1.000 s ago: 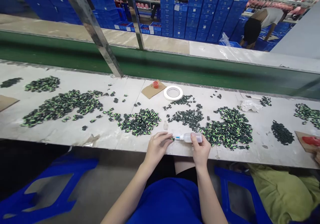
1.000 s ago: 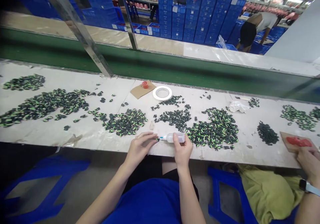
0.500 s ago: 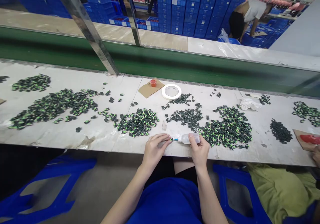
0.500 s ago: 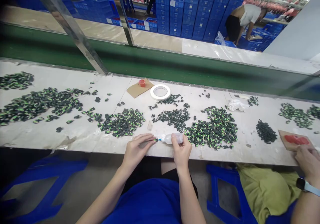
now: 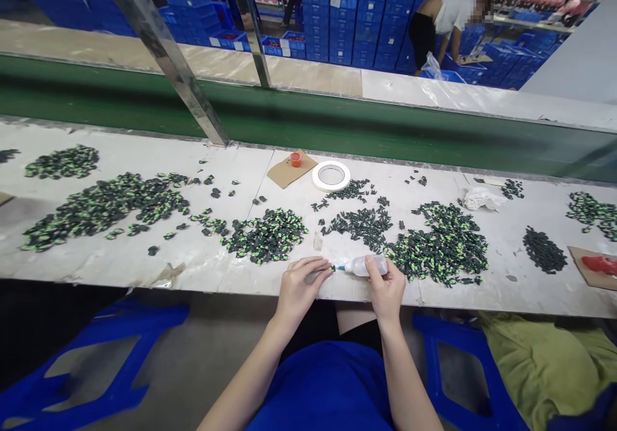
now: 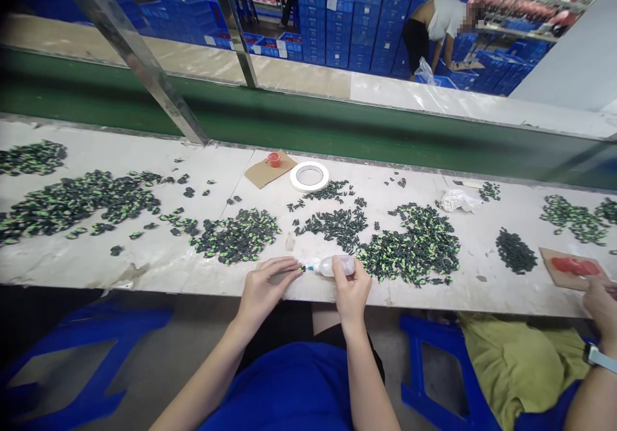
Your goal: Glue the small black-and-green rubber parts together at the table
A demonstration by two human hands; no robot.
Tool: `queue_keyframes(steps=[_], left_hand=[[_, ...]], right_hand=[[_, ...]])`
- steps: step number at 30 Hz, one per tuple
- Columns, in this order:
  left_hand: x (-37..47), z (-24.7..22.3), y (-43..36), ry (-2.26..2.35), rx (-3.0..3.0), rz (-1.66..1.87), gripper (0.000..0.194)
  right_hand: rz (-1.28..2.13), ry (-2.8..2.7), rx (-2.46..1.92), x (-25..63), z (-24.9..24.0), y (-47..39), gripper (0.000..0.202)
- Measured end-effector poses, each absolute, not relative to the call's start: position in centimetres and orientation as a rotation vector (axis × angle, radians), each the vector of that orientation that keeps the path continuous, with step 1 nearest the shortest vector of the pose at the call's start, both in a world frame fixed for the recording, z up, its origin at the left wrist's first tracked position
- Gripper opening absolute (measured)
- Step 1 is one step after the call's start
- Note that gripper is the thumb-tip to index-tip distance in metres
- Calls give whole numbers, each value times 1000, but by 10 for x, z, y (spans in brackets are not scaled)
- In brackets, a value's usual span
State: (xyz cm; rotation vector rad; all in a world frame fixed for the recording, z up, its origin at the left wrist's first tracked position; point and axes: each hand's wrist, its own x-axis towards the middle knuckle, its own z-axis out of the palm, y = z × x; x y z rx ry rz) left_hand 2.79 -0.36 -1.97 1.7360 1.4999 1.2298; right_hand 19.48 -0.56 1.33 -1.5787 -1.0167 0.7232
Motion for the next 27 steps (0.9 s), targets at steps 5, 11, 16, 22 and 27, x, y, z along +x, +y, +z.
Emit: queue_keyframes(steps=[5,11,16,22,27], left_hand=[[28,-22,-3,1519,1710,1225,9],[28,-23,-3,1507,1685,1231,9],[28,-24,-3,1518,1671,1229,8],[29,-24,-2,1518,1675,1235,9],[29,-22,-2,1518,1676,1243,8]], right_hand=[[707,-990,-1591,194,14,-7,36],[736,-1008,-1560,194,14,-7,35],[730,-1010,-1560,194,14,-6,35],[721,-1021,-1553,195,11,-7,35],[690,-1016,-1563,195,9,-6,36]])
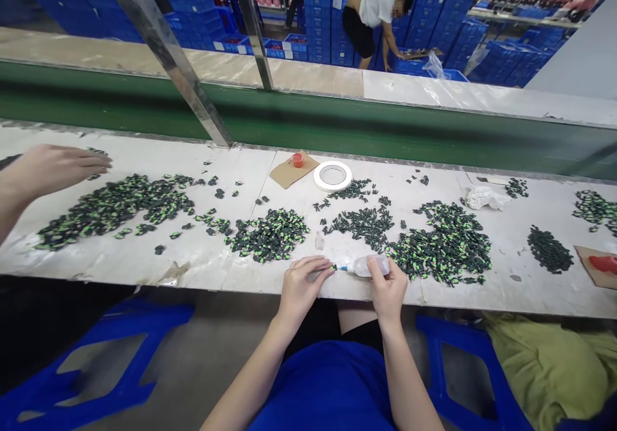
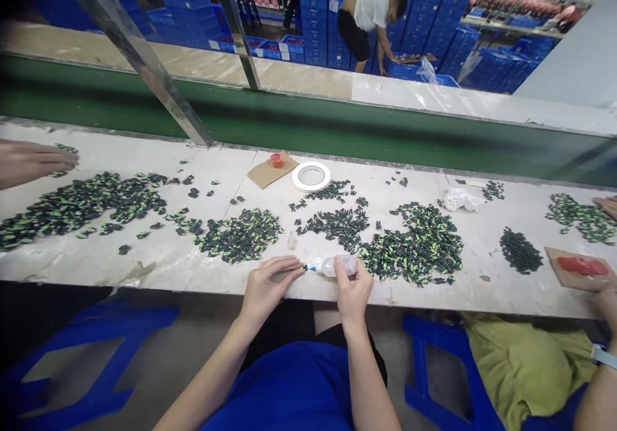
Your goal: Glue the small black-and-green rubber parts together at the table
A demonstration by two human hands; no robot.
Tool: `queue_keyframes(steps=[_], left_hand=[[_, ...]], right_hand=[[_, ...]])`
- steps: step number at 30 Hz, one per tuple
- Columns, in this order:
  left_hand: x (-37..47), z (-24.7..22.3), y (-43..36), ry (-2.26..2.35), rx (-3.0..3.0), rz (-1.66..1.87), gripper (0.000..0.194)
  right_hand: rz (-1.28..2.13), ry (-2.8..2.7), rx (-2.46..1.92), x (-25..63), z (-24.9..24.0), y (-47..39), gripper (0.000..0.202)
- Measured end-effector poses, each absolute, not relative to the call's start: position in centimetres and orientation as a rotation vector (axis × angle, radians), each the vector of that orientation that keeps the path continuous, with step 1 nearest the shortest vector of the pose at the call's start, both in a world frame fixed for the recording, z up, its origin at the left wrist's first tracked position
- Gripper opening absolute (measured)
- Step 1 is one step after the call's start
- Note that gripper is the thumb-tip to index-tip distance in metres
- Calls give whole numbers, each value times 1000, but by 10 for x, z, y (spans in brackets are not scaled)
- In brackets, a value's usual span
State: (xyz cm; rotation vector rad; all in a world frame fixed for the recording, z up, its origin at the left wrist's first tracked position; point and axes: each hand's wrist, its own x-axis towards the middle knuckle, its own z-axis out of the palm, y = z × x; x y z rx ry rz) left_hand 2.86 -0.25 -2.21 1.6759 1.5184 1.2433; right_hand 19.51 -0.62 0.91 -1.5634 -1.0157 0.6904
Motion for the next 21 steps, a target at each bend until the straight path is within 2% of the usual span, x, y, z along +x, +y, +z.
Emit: queue_keyframes(steps=[9,21], left_hand=[[27,-20,-2,1462,1684,1233,8],[6,-18,-9,1506,1820,1183,16]], right_hand=[[741,-779,-1375,204,1,-6,34],[863,-1378,-1317,160,-6,29,50]])
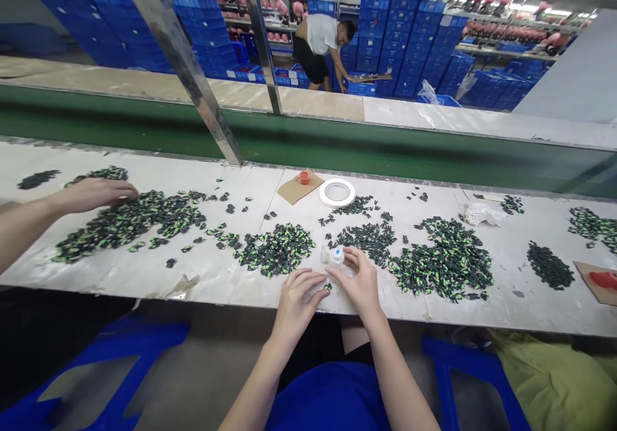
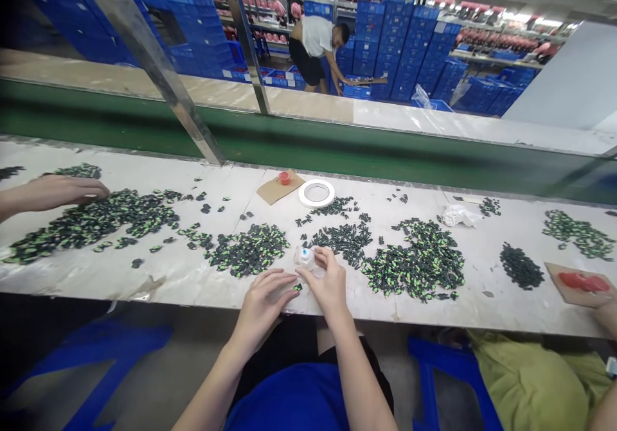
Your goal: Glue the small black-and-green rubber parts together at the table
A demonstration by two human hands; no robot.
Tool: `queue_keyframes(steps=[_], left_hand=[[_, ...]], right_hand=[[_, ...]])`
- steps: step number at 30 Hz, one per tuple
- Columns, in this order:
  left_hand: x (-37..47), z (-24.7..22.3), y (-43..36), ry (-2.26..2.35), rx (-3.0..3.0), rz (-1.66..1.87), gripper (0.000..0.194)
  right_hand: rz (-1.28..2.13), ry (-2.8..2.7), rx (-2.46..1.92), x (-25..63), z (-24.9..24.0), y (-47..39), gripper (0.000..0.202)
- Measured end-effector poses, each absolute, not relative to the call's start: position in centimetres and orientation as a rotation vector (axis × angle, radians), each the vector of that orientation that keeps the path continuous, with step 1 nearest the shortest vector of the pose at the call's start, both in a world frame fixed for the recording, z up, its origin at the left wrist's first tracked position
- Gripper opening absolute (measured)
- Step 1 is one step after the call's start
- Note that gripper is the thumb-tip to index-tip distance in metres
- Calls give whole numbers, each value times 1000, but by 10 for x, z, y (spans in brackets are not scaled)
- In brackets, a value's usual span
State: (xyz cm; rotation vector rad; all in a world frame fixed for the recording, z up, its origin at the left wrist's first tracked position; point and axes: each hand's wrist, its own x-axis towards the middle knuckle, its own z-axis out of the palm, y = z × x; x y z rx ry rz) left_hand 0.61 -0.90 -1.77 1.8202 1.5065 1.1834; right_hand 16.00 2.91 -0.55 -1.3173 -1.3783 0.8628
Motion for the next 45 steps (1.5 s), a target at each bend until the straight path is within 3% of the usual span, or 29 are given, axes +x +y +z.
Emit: queue_keyframes(steps=[3,8,15,24,31,45], left_hand=[[6,-19,-7,1483,1836,1196,10],[6,-24,-6,1463,1812,1212,7],[6,-19,-11,1417,1609,1243,12],[17,-5,-19,1381,1374,1327,16],[32,8,-17,1329,1469,1349,15],[32,4,-17,1295,1525,1231,13]], right_hand=[[782,-1602,-1333,182,0,32,61],[252,-1886,-1461,225,11,43,17],[124,-1984,-1537,224,-5,63,13],[129,-1883,-1431,220,6,58,25],[561,-1786,-1263,195,28,-6,24],[792,-1628,-1257,192,13,-17,25]])
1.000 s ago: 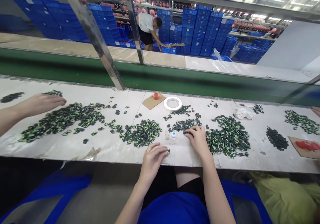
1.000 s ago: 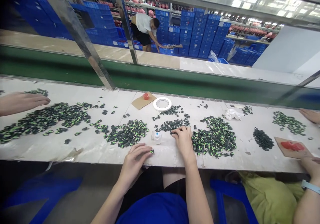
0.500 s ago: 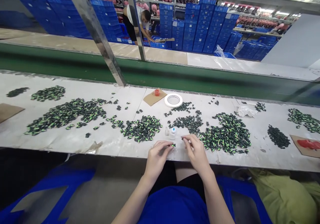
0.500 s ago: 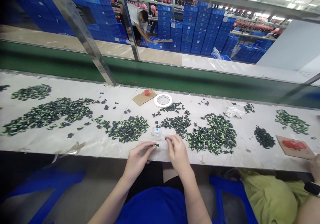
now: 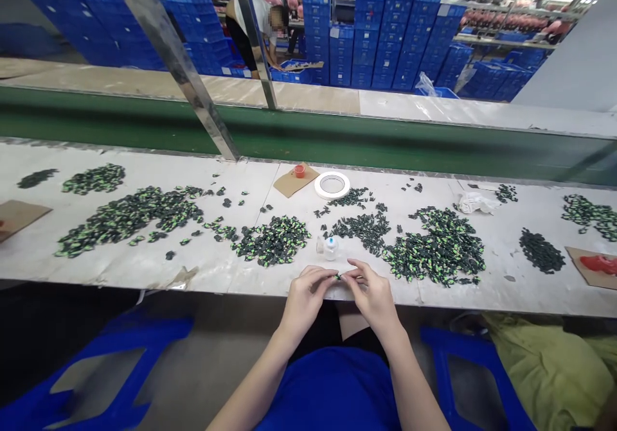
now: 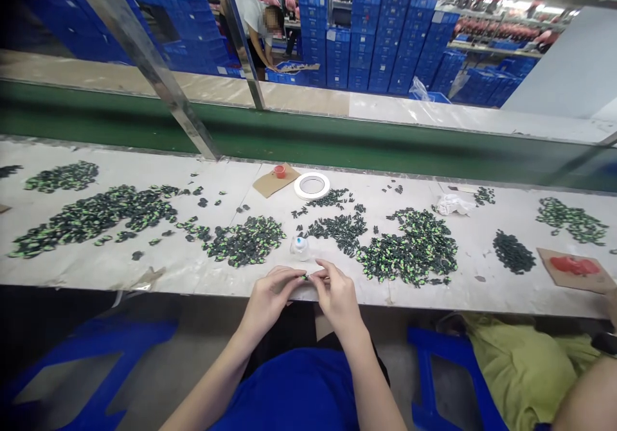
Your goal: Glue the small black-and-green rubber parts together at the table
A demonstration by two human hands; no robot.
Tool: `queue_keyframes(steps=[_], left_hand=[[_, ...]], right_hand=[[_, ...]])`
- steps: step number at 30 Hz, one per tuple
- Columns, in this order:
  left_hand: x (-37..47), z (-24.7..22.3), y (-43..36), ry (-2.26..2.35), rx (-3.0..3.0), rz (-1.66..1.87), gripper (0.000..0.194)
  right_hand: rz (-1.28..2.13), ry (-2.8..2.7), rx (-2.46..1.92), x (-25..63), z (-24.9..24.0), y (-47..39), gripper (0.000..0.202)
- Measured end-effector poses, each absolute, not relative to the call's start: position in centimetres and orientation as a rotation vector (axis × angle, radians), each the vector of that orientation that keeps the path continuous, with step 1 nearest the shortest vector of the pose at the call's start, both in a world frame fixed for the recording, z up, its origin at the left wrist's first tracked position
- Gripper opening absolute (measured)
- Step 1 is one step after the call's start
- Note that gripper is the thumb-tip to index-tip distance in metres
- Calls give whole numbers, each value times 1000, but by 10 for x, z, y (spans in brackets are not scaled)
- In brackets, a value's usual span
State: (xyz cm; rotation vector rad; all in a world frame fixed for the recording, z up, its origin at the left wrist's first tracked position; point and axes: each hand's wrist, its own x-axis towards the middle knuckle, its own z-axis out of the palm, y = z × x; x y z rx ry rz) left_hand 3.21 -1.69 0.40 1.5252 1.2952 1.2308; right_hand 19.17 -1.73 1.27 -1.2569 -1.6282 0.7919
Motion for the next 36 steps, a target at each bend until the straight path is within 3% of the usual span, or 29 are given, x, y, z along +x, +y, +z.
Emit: queue_keyframes(steps=[10,20,36], left_hand=[[35,13,-19,1316,1352,1126,22],[39,23,-28,1349,1464,1144,17],[42,44,-40,1302,1645,1158,15]], right_hand=[[540,-1603,-1226,183,7,-29,20],[1070,-1109,-1276,179,20,-40,31],[1154,-1236,-1231,197,36,-47,40]])
